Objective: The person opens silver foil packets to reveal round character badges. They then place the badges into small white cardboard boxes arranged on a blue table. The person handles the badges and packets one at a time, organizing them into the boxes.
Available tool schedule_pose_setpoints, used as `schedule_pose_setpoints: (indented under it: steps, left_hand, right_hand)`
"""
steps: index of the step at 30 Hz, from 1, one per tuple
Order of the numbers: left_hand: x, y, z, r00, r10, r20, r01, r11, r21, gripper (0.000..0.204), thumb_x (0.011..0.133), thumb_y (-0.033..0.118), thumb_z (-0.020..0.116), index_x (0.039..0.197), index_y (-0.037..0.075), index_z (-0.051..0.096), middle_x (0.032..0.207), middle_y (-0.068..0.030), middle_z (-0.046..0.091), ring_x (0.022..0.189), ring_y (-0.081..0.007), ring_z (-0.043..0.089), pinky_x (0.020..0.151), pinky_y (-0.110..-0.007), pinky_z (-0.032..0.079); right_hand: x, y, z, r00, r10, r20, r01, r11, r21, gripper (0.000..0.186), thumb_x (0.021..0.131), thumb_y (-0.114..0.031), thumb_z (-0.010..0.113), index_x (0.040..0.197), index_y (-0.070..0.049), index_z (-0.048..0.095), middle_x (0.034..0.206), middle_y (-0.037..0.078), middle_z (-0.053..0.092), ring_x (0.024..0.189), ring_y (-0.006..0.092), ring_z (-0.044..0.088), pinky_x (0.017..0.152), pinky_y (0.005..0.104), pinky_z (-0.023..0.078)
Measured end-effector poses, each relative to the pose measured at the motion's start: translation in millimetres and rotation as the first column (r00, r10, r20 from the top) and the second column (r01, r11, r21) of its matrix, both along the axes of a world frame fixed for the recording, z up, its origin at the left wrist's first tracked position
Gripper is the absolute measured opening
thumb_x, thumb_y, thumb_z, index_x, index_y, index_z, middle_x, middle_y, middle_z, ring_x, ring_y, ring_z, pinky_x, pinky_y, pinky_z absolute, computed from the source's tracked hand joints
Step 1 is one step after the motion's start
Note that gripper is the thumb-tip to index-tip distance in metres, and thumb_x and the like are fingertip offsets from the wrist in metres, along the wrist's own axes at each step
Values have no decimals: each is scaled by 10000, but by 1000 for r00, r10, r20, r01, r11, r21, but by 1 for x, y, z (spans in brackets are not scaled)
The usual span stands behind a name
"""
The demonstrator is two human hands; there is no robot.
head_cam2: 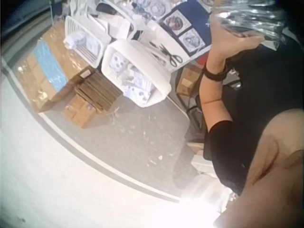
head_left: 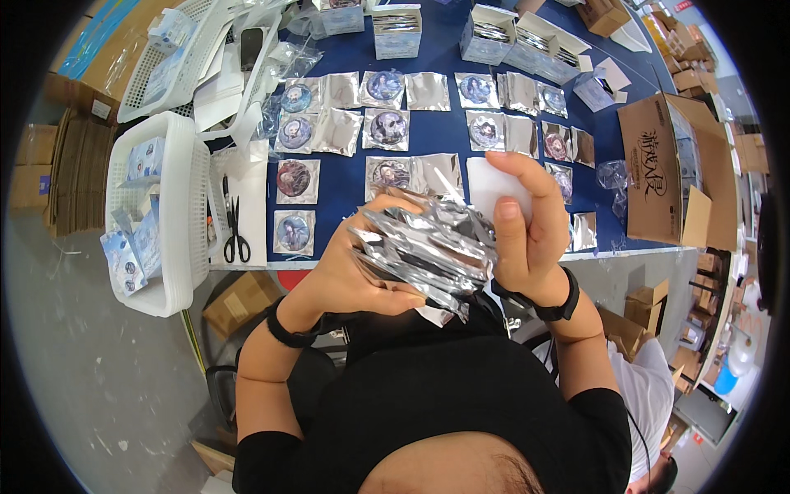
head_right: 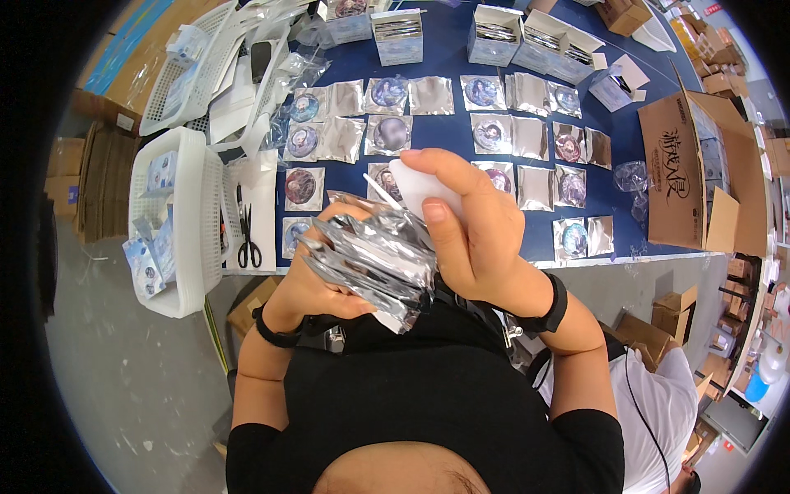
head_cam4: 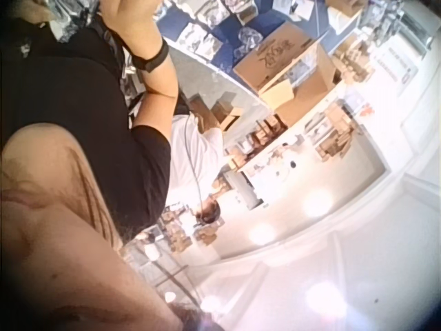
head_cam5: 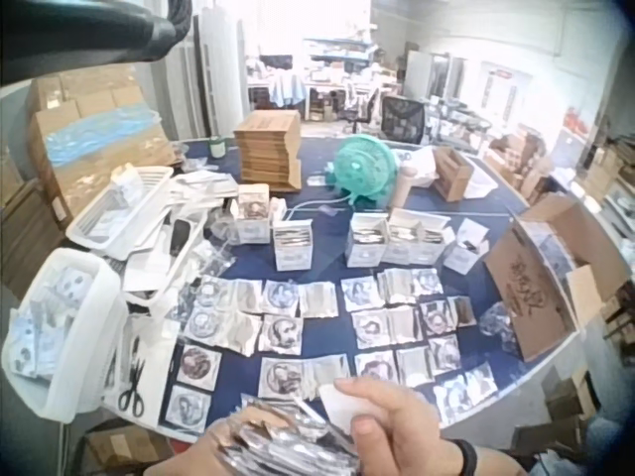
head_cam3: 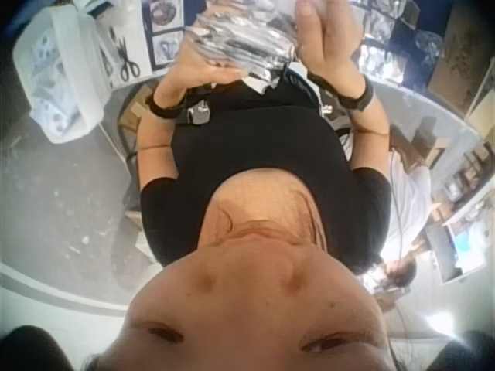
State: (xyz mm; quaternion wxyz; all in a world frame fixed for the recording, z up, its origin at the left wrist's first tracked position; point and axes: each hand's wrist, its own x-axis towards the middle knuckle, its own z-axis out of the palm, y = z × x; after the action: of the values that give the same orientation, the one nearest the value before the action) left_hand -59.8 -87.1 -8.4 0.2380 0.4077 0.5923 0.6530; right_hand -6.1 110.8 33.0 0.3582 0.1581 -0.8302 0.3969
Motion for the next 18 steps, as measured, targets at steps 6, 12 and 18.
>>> schedule_pose_setpoints:
  steps: [6,12,18]
  left_hand:
    - [7,-7,-9,824,65,562,-1,994,-114,723,562,50,764,1190,26,406,1076,-95,536,931,-141,562,766,-277,492]
    - [-8,-37,-53,873,229,430,-260,965,15,617,676,97,707,1215,16,417,1091,-114,558,943,-181,587,772,-315,508]
    - [-10,-34,-78,638,-141,757,-287,868,404,729,711,381,706,1264,33,382,1170,-146,514,1043,-280,545,865,-422,485]
  right_hand:
    - [-4,21,19,996,-67,58,79,970,-232,310,922,-166,389,1171,5,455,1036,70,534,695,27,464,563,143,361]
    - [27,24,12,950,37,309,-39,999,2,267,847,-34,488,1101,46,502,944,145,617,509,155,542,480,251,424]
    - [36,2,9,950,156,271,-171,985,33,334,741,84,546,1073,66,515,790,133,609,429,191,500,411,279,385]
